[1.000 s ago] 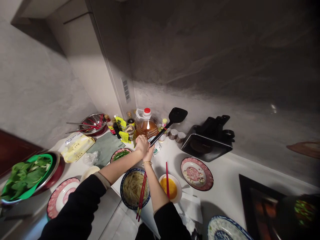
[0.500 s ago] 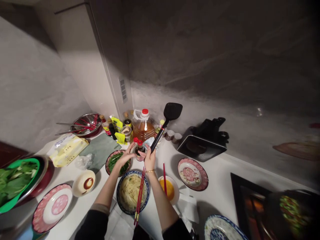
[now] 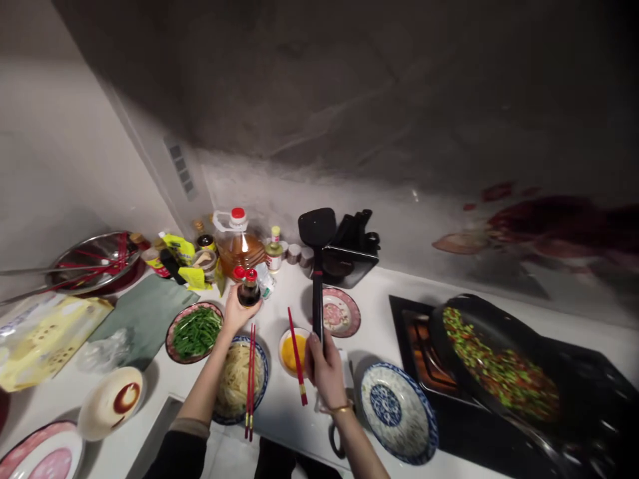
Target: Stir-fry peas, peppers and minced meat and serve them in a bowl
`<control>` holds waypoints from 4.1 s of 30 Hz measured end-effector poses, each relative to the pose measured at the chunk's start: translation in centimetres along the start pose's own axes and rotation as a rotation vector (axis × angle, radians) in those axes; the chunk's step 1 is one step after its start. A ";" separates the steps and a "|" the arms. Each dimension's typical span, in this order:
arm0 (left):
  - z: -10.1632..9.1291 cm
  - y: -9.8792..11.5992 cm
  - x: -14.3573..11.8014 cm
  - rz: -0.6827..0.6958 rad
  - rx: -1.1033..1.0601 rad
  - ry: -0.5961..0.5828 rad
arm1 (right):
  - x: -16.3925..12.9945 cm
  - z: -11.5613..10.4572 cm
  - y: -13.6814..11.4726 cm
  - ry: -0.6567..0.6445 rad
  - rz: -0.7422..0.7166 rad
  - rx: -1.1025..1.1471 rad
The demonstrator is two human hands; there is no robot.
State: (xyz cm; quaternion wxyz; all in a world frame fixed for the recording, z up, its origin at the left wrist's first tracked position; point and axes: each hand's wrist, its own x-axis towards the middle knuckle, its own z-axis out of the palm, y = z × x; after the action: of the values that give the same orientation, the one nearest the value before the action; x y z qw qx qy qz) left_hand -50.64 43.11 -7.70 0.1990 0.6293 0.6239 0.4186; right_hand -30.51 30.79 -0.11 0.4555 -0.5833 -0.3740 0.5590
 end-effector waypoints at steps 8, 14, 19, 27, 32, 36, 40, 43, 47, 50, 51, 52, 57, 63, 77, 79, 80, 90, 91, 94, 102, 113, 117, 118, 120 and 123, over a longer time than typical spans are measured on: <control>-0.2 13.5 -2.7 0.320 0.189 -0.153 | -13.5 -14.6 -2.7 0.136 0.158 0.145; 5.1 22.4 -7.9 0.494 0.251 -0.394 | -23.1 -23.9 -2.7 0.267 0.276 0.158; 9.8 28.4 -11.5 0.628 0.344 -0.538 | -28.4 -29.5 -3.4 0.321 0.281 0.175; 15.1 35.7 -15.1 0.752 0.474 -0.627 | -31.8 -36.5 -3.2 0.369 0.252 0.231; 17.3 37.7 -15.9 0.812 0.571 -0.638 | -31.8 -39.3 -2.4 0.315 0.215 0.237; 18.3 38.6 -15.9 0.831 0.643 -0.638 | -31.4 -40.8 -2.1 0.285 0.201 0.252; 18.9 39.4 -15.9 0.812 0.709 -0.635 | -31.0 -41.8 -2.0 0.242 0.176 0.255; 19.1 39.8 -16.0 0.810 0.740 -0.633 | -30.7 -42.3 -1.8 0.228 0.176 0.255; 19.4 39.8 -15.9 0.822 0.750 -0.630 | -30.3 -42.8 -1.6 0.184 0.157 0.243; 19.5 39.7 -15.7 0.824 0.772 -0.624 | -30.1 -43.1 -1.5 0.146 0.146 0.243; 19.5 39.7 -15.7 0.827 0.781 -0.623 | -30.1 -43.1 -1.5 0.141 0.145 0.245; 19.5 39.7 -15.6 0.834 0.790 -0.621 | -30.0 -43.2 -1.5 0.140 0.145 0.247; 19.4 39.6 -15.4 0.881 0.821 -0.611 | -29.9 -43.3 -1.6 0.138 0.151 0.241; 19.3 39.7 -15.4 0.860 0.836 -0.618 | -29.8 -43.3 -1.4 0.134 0.151 0.240; 19.6 39.5 -14.9 0.898 0.841 -0.600 | -29.5 -43.3 -1.0 0.121 0.152 0.265; 19.7 39.3 -14.9 0.889 0.821 -0.601 | -29.5 -43.3 -1.0 0.119 0.159 0.271; 19.8 39.2 -14.9 0.879 0.803 -0.605 | -29.5 -43.3 -1.0 0.119 0.161 0.273; 20.8 37.0 -14.8 0.685 0.333 -0.551 | -27.3 -45.9 -2.8 0.201 0.161 0.070; 20.9 36.8 -14.8 0.665 0.287 -0.526 | -26.4 -46.3 -3.0 0.230 0.163 -0.039; 20.7 36.4 -15.2 0.615 0.170 -0.451 | -24.0 -47.7 -3.6 0.323 0.110 -0.544; 18.4 34.1 -18.2 0.395 -0.051 -0.299 | -22.8 -48.4 -8.9 0.249 0.193 -1.651; 16.1 31.4 -21.3 0.245 -0.100 -0.267 | -15.3 -46.2 -8.3 0.308 0.281 -1.789; 15.9 30.7 -21.7 0.221 -0.085 -0.260 | -17.6 -48.8 -11.8 0.211 0.291 -1.826; 15.8 30.6 -21.8 0.214 -0.083 -0.256 | -18.0 -49.2 -12.4 0.185 0.297 -1.841; 15.8 30.6 -22.1 0.193 -0.085 -0.252 | -18.0 -49.5 -12.5 0.159 0.293 -1.849; 15.8 30.9 -22.7 0.182 -0.088 -0.259 | -15.9 -48.5 -10.8 0.218 0.203 -1.794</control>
State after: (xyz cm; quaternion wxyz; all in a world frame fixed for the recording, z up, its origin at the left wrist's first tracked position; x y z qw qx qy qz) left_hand -16.33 21.38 0.82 0.2663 0.7225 0.5144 0.3774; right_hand 16.94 13.59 13.21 -0.1882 -0.7988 -0.5702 0.0372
